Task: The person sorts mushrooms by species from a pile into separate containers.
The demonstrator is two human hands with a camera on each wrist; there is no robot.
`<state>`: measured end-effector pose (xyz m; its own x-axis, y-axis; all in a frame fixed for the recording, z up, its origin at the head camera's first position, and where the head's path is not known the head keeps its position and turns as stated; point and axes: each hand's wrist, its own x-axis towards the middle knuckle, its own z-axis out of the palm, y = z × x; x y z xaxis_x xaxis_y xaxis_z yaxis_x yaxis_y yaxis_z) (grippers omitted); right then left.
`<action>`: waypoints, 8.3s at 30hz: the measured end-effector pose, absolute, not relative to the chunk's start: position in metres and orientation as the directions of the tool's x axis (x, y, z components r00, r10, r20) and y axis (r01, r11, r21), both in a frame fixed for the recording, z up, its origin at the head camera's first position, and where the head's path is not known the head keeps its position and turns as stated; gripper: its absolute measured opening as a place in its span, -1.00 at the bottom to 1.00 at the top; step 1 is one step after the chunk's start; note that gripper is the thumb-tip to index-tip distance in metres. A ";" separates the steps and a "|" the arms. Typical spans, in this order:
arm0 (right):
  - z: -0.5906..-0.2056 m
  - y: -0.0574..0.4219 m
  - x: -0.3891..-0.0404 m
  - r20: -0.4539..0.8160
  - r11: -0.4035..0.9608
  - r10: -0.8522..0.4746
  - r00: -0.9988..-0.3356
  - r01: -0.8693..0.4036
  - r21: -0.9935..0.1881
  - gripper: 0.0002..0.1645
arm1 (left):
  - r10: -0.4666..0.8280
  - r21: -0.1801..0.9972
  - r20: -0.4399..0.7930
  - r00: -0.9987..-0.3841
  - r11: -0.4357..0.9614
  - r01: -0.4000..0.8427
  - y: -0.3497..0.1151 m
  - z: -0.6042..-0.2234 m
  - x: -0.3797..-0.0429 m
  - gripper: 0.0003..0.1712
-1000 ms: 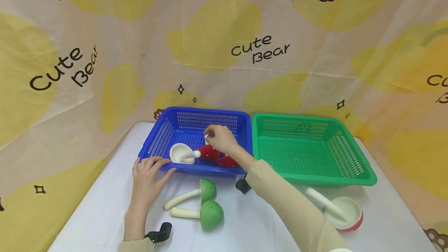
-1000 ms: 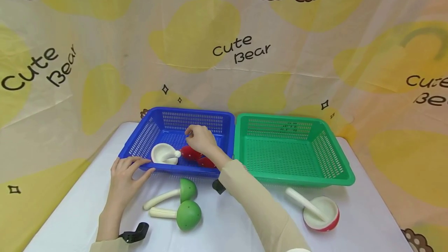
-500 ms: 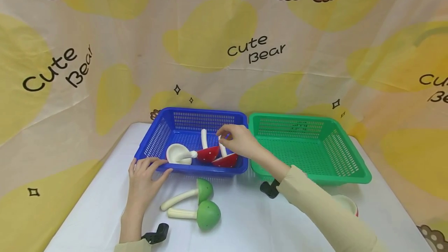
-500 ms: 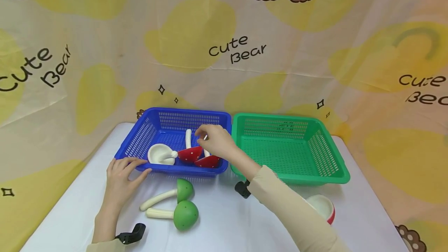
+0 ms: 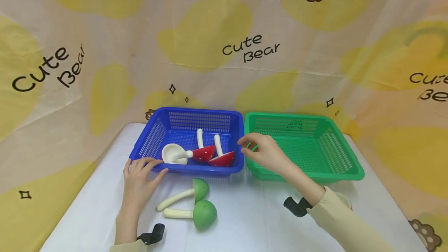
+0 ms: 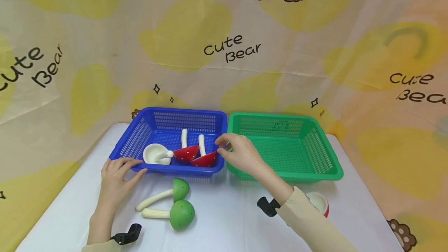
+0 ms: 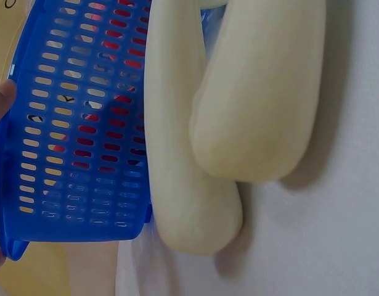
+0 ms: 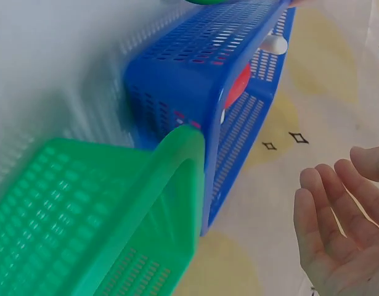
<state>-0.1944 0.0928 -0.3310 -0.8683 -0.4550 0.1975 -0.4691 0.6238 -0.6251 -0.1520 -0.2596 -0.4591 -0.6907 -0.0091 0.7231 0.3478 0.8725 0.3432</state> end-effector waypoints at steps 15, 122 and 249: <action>-0.343 0.155 -0.159 0.272 0.699 -0.404 -0.873 -0.487 -0.524 -0.77 | -0.032 0.378 0.692 -0.721 0.867 0.324 -0.259 -0.459 -0.152 -0.67; -0.353 0.173 -0.134 0.360 0.777 -0.545 -0.757 -0.617 -0.123 -0.38 | -0.028 0.377 0.695 -0.718 0.865 0.330 -0.259 -0.460 -0.151 -0.68; -0.358 0.174 -0.228 0.127 0.774 -0.471 -0.873 -0.478 -0.415 -0.60 | 0.387 0.103 0.641 -0.663 0.812 0.575 -0.232 -0.434 -0.134 -0.64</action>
